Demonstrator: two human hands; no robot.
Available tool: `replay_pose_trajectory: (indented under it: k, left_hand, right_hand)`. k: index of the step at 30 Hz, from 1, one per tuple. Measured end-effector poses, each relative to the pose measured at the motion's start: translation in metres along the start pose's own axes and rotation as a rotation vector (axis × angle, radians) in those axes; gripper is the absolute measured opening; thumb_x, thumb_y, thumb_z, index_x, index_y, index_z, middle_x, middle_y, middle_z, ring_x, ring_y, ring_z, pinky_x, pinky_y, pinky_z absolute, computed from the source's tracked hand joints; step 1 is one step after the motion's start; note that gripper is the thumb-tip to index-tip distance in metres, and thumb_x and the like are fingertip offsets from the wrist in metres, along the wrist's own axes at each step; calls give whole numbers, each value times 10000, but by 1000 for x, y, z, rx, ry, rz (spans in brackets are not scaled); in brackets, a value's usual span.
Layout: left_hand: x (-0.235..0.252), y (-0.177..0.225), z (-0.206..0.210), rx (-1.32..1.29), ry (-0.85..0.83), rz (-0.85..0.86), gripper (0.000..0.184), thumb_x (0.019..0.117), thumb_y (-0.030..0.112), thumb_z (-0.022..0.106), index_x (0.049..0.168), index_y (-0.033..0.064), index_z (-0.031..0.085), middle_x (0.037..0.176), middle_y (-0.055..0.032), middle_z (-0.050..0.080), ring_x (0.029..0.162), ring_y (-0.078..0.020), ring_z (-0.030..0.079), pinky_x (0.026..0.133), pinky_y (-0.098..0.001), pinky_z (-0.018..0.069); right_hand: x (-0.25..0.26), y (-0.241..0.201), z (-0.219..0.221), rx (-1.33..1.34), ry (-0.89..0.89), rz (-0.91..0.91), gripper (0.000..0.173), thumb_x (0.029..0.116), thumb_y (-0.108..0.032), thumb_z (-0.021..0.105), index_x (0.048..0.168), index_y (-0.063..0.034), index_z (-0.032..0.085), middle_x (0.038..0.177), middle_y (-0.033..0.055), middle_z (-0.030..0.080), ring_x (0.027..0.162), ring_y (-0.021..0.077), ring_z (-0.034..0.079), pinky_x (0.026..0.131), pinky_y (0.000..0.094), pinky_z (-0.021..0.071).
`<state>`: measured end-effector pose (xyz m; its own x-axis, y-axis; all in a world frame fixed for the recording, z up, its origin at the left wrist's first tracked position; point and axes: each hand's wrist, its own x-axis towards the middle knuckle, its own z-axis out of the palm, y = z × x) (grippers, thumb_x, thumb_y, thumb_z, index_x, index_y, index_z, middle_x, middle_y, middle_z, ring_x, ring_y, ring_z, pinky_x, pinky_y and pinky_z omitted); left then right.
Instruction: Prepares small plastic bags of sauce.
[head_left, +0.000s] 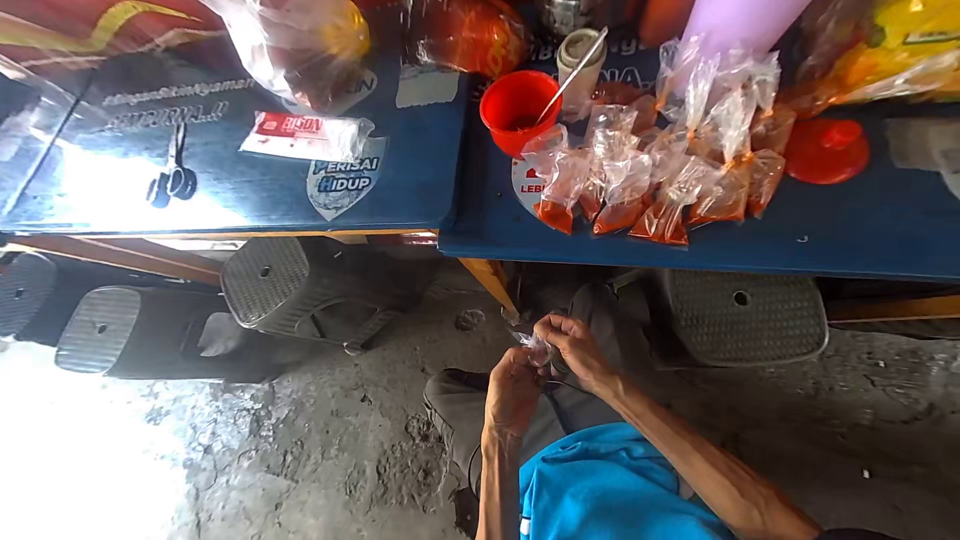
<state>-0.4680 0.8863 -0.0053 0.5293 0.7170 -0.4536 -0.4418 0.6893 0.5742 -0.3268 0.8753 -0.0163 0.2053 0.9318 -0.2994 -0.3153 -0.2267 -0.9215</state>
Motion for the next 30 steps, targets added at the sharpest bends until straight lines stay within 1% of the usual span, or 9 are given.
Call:
replay_pose_trajectory:
  k: [2, 7, 12, 14, 17, 19, 22, 25, 30]
  left_hand:
    - [0, -5, -1, -72, -25, 30, 300, 970, 176, 417, 812, 134, 669, 792, -9, 684, 701, -85, 644, 680, -232, 542]
    - [9, -13, 2, -163, -145, 57, 310, 1001, 214, 431, 817, 152, 672, 725, 44, 619, 562, -21, 519, 537, -182, 445]
    - [15, -19, -4, -247, -230, -2, 192, 918, 269, 615, 789, 153, 696, 719, 34, 622, 644, -66, 585, 641, -230, 499]
    - [16, -21, -5, -231, -204, -17, 170, 906, 248, 616, 853, 124, 720, 808, -18, 684, 748, -113, 654, 728, -268, 545]
    - [13, -17, 1, -81, -55, 40, 297, 983, 190, 440, 940, 83, 714, 889, -52, 722, 774, -116, 677, 732, -258, 565]
    - [13, -11, 4, 72, 20, 124, 366, 1024, 159, 352, 912, 91, 695, 854, -21, 712, 764, -83, 661, 731, -233, 554]
    - [17, -7, 3, 270, -12, 188, 233, 972, 143, 458, 939, 85, 682, 843, 20, 686, 787, -44, 636, 766, -218, 535]
    - [22, -10, 3, 366, -35, 168, 79, 846, 72, 615, 912, 76, 658, 834, 19, 682, 795, -45, 640, 767, -230, 535]
    - [20, -16, 15, 604, 213, 256, 96, 882, 3, 639, 975, -8, 622, 807, -13, 667, 744, -53, 643, 719, -229, 551]
  right_hand:
    - [1, 1, -3, -27, -15, 15, 195, 1020, -88, 539, 874, -55, 664, 710, -56, 595, 643, 13, 562, 627, 196, 480]
    - [2, -3, -8, 10, 9, 99, 204, 1033, -88, 536, 883, -49, 668, 716, -47, 608, 633, 12, 560, 609, 188, 473]
    - [0, -6, -14, 143, 17, 263, 228, 1052, -126, 522, 885, -72, 668, 703, -32, 623, 616, 43, 586, 582, 210, 498]
    - [2, -5, -19, 169, 13, 307, 243, 1062, -146, 506, 888, -71, 657, 716, -13, 639, 626, 62, 611, 582, 223, 523]
    - [1, -1, -27, -40, 2, 126, 188, 1047, -140, 536, 980, -40, 681, 831, -8, 664, 721, 39, 612, 636, 208, 501]
    - [-4, -2, -36, -239, -24, -48, 237, 1020, -202, 580, 1131, -11, 666, 1007, 41, 671, 896, 70, 636, 780, 247, 539]
    - [-9, -8, -45, -423, -96, -160, 336, 959, -295, 670, 1159, -24, 673, 1047, 63, 690, 932, 96, 657, 836, 275, 551]
    - [-7, -16, -49, -545, -174, -113, 266, 937, -220, 673, 1120, -29, 700, 1009, 58, 713, 883, 85, 670, 818, 275, 555]
    - [-9, -16, -46, -718, -127, -129, 245, 978, -187, 613, 1130, -21, 708, 981, 108, 726, 865, 154, 693, 821, 334, 565]
